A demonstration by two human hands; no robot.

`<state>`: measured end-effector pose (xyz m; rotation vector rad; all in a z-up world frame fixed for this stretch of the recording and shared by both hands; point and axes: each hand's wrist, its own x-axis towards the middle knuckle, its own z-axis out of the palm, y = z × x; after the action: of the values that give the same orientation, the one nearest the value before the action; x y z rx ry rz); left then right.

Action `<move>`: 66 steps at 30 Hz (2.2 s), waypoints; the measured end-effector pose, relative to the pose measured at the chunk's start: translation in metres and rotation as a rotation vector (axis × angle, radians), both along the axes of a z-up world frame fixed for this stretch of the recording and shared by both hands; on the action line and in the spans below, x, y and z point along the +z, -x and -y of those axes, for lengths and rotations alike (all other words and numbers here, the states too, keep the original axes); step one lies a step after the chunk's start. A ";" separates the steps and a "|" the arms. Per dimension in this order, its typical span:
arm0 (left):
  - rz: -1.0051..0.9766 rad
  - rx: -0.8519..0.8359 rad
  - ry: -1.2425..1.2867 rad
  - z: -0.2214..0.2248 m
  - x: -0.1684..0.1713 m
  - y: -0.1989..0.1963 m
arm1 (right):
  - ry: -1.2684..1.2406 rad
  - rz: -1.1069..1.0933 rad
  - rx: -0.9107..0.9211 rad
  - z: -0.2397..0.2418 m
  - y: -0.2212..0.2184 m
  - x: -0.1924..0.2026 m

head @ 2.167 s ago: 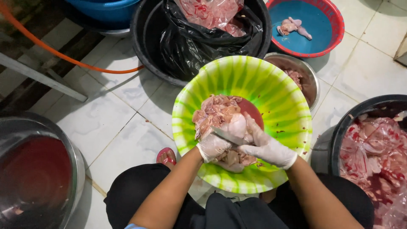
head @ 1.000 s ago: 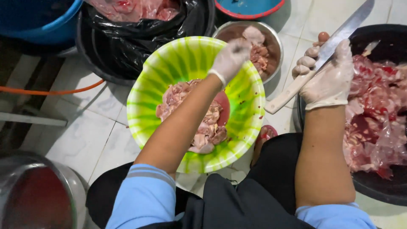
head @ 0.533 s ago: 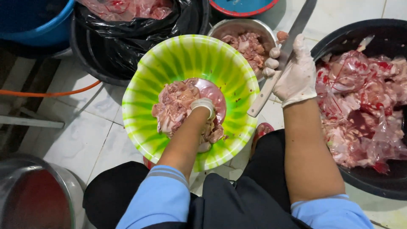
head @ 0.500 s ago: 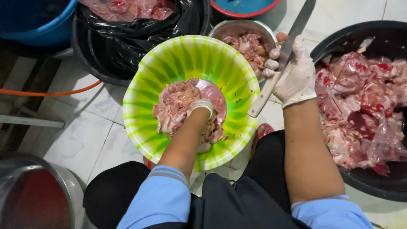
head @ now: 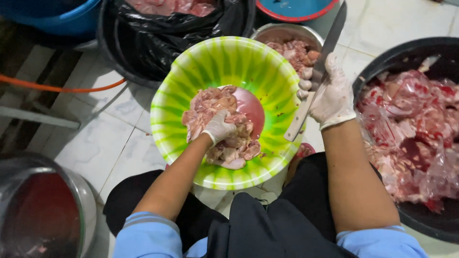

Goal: Cutting raw chicken pieces into smaller chunks using a knife in a bowl

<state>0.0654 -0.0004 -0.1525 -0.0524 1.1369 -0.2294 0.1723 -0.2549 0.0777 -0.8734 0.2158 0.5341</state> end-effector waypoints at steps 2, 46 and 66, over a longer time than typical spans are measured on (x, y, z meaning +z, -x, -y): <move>0.248 -0.975 -1.440 0.006 0.078 0.047 | 0.029 -0.015 0.126 -0.009 0.000 -0.018; 0.131 -0.720 -1.611 -0.004 0.069 0.068 | 0.299 0.348 0.295 -0.142 0.100 -0.090; 0.312 0.091 -1.232 -0.039 0.040 0.068 | 0.646 0.176 0.420 -0.099 0.045 -0.137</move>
<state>-0.0027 0.0391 -0.1121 0.9849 0.8056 0.5499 0.1270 -0.1555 -0.0591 -1.6073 0.0361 0.7902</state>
